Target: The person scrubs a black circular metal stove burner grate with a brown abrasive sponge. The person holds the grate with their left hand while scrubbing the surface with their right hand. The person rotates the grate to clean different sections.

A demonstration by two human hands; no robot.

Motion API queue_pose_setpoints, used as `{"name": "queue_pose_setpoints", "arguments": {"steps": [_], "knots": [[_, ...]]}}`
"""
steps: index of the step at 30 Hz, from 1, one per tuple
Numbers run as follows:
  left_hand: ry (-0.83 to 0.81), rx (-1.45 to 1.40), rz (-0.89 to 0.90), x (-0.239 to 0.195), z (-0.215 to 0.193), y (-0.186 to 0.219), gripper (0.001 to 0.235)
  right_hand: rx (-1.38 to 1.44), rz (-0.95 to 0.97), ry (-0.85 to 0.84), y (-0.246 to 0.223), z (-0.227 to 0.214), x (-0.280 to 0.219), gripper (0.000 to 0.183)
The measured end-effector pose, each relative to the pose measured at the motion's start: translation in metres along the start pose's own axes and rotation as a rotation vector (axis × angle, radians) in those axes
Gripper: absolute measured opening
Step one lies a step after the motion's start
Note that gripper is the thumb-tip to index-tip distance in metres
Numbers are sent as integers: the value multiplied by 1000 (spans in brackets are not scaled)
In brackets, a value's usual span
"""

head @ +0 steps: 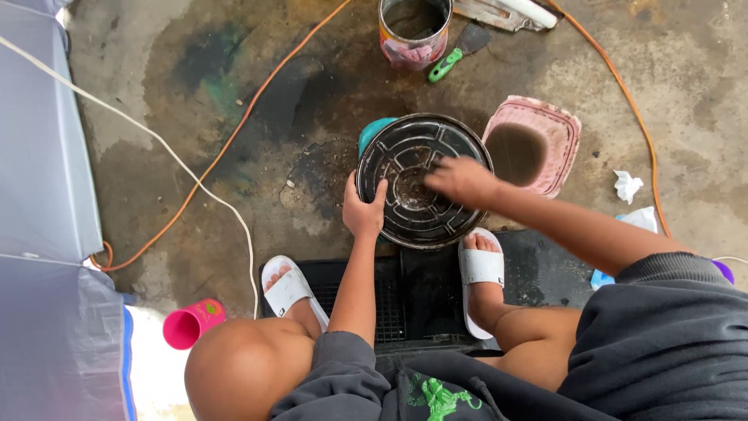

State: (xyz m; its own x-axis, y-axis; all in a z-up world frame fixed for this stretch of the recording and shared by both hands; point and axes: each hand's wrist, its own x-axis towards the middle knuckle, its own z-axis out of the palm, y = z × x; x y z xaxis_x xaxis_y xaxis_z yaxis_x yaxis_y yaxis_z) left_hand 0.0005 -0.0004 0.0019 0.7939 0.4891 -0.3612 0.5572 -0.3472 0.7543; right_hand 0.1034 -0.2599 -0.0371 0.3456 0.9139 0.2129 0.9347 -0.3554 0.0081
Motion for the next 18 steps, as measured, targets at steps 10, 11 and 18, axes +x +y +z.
{"name": "queue_pose_setpoints", "arguments": {"steps": [10,11,18], "knots": [[-8,-9,1,-1,0,-3,83,-140,47,-8,-14,-22,8,25],[-10,-12,-2,-3,-1,-3,83,-90,52,-11,-24,-23,8,27],[-17,-4,12,2,-1,-1,83,-168,54,81,-9,-30,13,18]]}}
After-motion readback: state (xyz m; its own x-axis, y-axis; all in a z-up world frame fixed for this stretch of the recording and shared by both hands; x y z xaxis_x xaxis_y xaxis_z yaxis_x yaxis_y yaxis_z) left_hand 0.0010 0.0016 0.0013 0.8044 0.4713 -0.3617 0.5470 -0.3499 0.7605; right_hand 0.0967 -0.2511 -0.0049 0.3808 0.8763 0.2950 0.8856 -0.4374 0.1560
